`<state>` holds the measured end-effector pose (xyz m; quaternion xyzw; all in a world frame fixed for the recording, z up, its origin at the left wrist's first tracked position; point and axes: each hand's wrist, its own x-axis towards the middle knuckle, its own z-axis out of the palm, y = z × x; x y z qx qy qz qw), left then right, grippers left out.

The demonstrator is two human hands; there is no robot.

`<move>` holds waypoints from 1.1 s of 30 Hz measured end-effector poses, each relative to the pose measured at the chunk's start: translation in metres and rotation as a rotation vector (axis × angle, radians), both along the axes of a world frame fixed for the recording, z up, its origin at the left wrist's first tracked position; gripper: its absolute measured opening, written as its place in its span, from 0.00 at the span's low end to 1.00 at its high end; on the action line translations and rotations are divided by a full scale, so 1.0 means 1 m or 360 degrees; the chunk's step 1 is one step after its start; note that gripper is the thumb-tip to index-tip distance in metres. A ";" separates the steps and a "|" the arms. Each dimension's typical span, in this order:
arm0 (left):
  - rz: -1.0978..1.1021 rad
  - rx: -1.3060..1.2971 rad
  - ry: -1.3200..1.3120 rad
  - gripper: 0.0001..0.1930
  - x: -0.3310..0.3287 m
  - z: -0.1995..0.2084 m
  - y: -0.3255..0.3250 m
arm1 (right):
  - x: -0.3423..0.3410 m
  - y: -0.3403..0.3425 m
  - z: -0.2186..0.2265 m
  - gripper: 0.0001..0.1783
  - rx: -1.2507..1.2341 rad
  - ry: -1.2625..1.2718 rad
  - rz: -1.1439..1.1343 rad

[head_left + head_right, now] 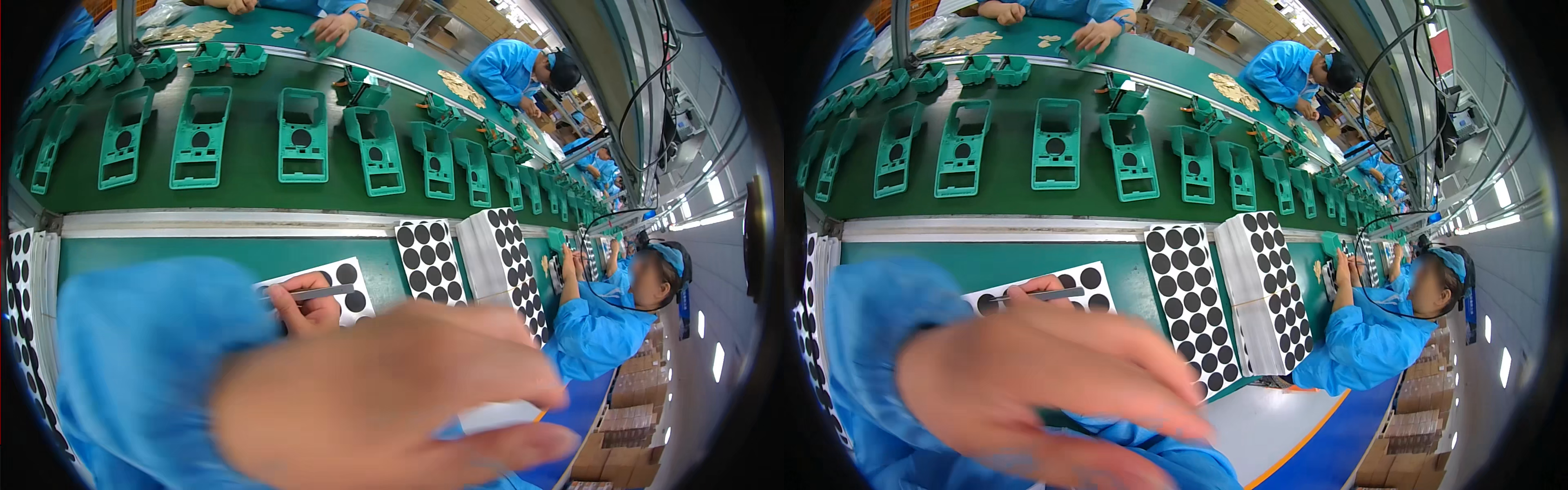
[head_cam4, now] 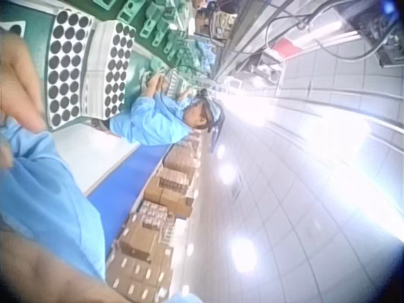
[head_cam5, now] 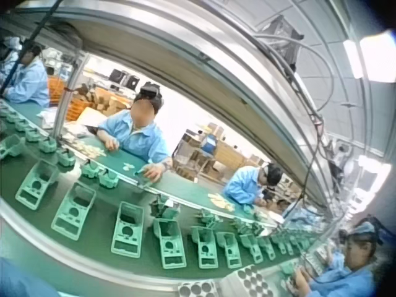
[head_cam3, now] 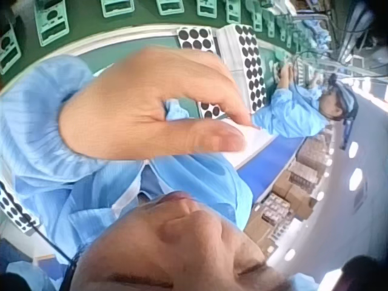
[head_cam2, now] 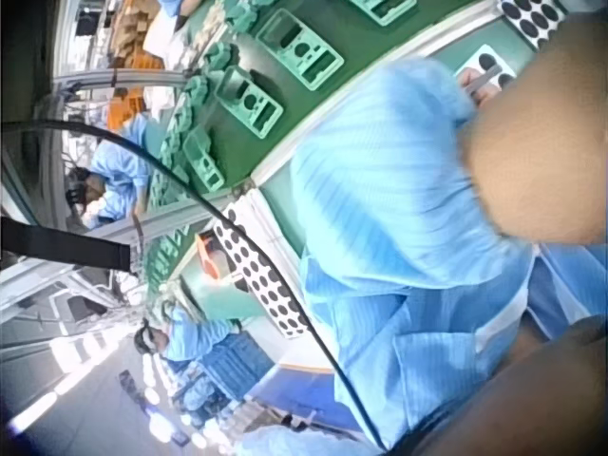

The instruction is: The person peels circular stickers from a backing sheet and applies them to circular recessed areas on green plastic electronic housing components. This is done using tweezers to precisely place each sticker.

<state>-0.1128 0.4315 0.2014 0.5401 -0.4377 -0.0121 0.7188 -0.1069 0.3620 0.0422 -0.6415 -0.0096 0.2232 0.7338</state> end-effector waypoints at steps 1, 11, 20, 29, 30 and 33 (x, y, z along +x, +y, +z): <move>-0.0163 -0.0171 -0.0042 0.15 -0.001 0.006 -0.016 | -0.003 0.002 0.003 0.09 0.0023 -0.0007 0.0024; -0.1438 -0.1920 0.1127 0.12 -0.008 -0.059 -0.047 | -0.012 0.000 -0.009 0.09 0.0067 0.0071 -0.0080; -0.0452 -0.4408 0.1160 0.10 -0.012 -0.140 -0.048 | -0.023 0.018 -0.016 0.09 0.0055 0.0143 -0.0057; -0.0599 -0.4537 0.1180 0.10 -0.012 -0.138 -0.047 | -0.026 0.019 -0.013 0.09 0.0026 0.0104 -0.0096; -0.0596 -0.4538 0.1185 0.10 -0.013 -0.138 -0.046 | -0.027 0.020 -0.013 0.09 0.0030 0.0100 -0.0101; -0.0530 -0.4471 0.1176 0.10 -0.014 -0.137 -0.045 | -0.029 0.020 -0.012 0.09 0.0049 0.0087 -0.0109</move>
